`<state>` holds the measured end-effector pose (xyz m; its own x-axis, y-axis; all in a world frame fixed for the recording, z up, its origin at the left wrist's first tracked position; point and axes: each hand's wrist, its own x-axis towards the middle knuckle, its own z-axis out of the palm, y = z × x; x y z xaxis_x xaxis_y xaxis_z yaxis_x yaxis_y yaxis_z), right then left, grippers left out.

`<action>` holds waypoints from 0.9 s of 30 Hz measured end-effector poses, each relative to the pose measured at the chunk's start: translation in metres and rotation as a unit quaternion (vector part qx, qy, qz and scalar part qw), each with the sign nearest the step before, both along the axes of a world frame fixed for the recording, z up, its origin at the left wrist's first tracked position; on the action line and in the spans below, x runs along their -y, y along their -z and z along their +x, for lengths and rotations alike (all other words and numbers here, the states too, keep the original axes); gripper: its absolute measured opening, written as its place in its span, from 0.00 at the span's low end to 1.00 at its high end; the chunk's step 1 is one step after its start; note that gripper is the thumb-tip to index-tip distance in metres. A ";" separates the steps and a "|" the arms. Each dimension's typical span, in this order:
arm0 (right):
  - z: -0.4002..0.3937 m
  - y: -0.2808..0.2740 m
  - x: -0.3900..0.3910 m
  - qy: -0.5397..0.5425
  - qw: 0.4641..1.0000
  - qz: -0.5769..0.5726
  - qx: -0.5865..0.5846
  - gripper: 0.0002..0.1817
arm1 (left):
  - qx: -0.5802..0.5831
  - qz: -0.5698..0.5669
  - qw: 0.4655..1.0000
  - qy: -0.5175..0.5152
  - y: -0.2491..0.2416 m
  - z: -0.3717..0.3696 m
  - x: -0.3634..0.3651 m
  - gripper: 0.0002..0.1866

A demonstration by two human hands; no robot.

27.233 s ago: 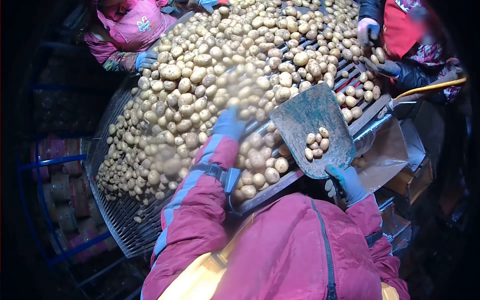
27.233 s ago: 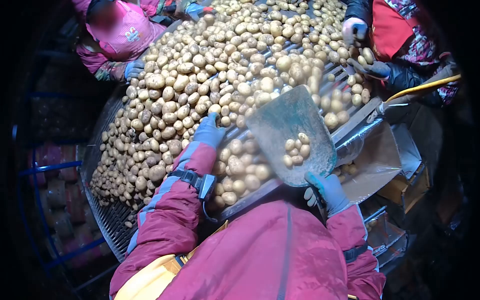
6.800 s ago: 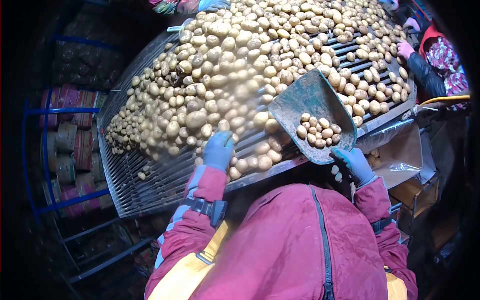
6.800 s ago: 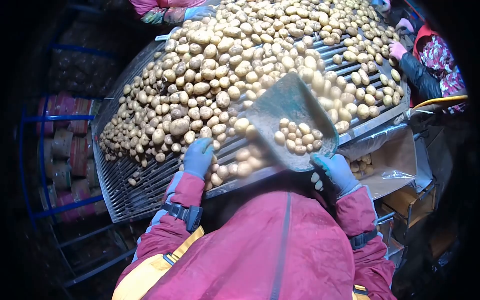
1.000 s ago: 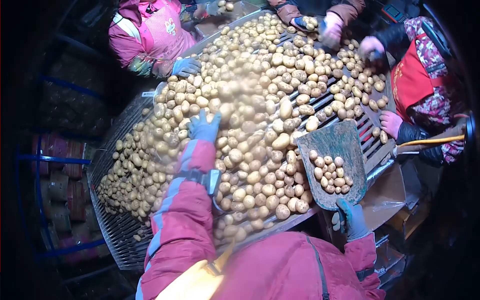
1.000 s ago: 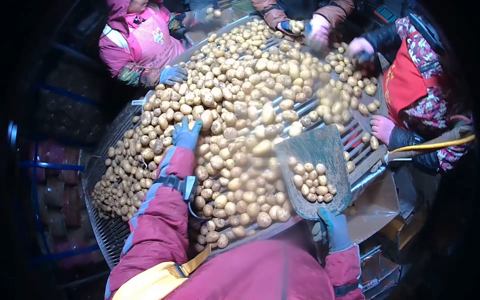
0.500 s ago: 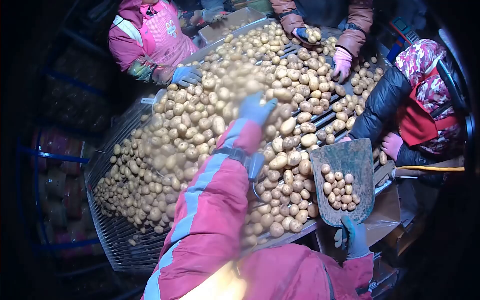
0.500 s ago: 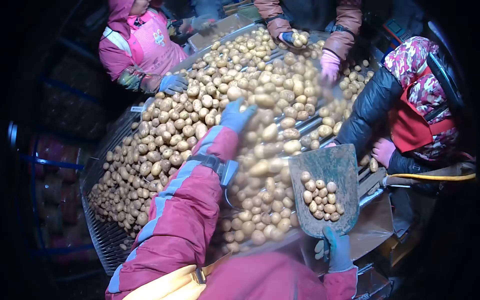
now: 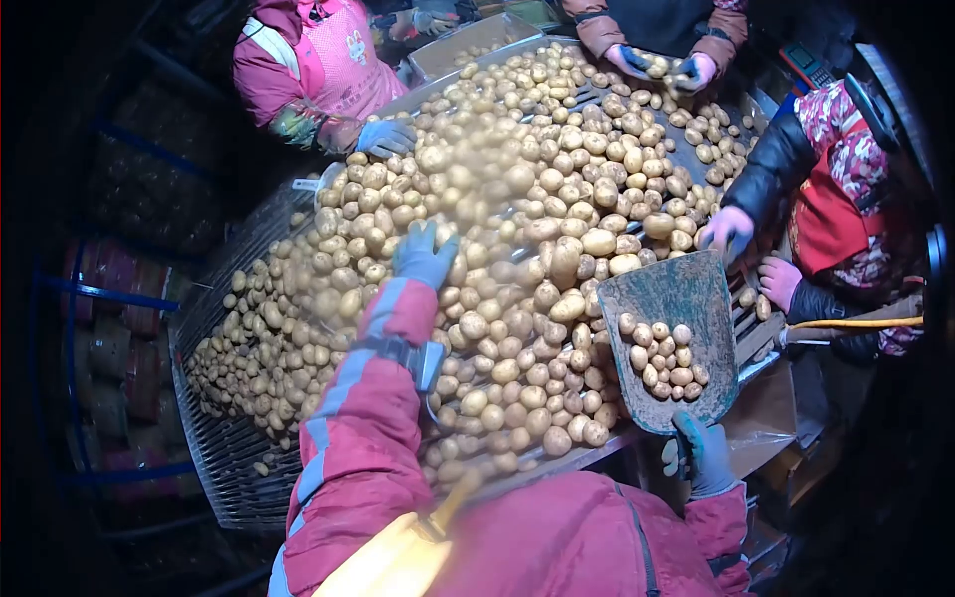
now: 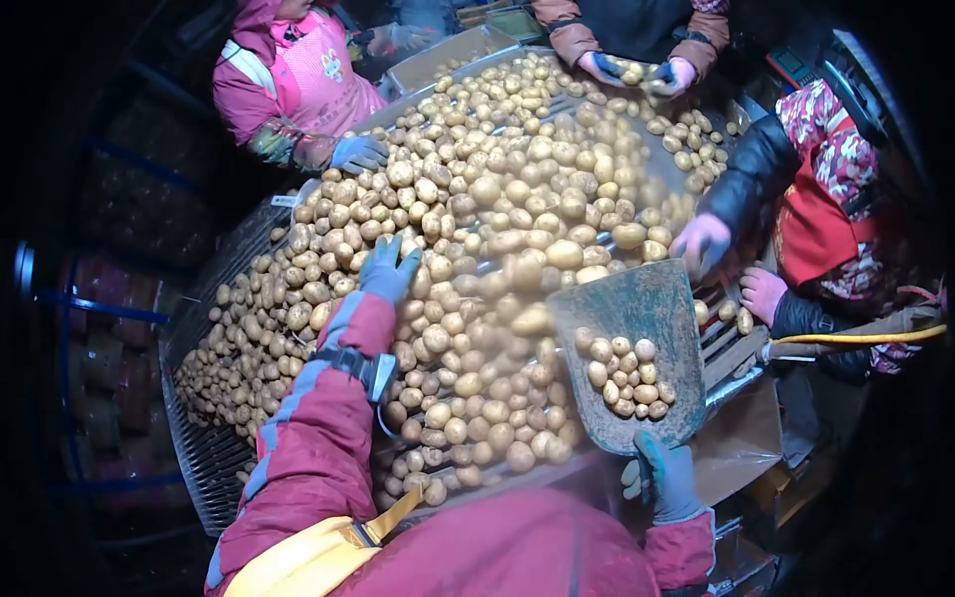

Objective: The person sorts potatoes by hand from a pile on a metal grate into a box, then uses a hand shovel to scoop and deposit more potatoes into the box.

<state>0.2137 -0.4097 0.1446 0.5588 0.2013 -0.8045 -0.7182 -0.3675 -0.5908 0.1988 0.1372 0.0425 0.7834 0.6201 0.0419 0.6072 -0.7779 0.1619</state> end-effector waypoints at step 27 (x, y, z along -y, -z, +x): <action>-0.001 0.001 -0.050 -0.011 1.000 0.003 -0.004 0.21 | 0.107 0.019 0.989 0.097 -0.018 -0.057 0.009 0.24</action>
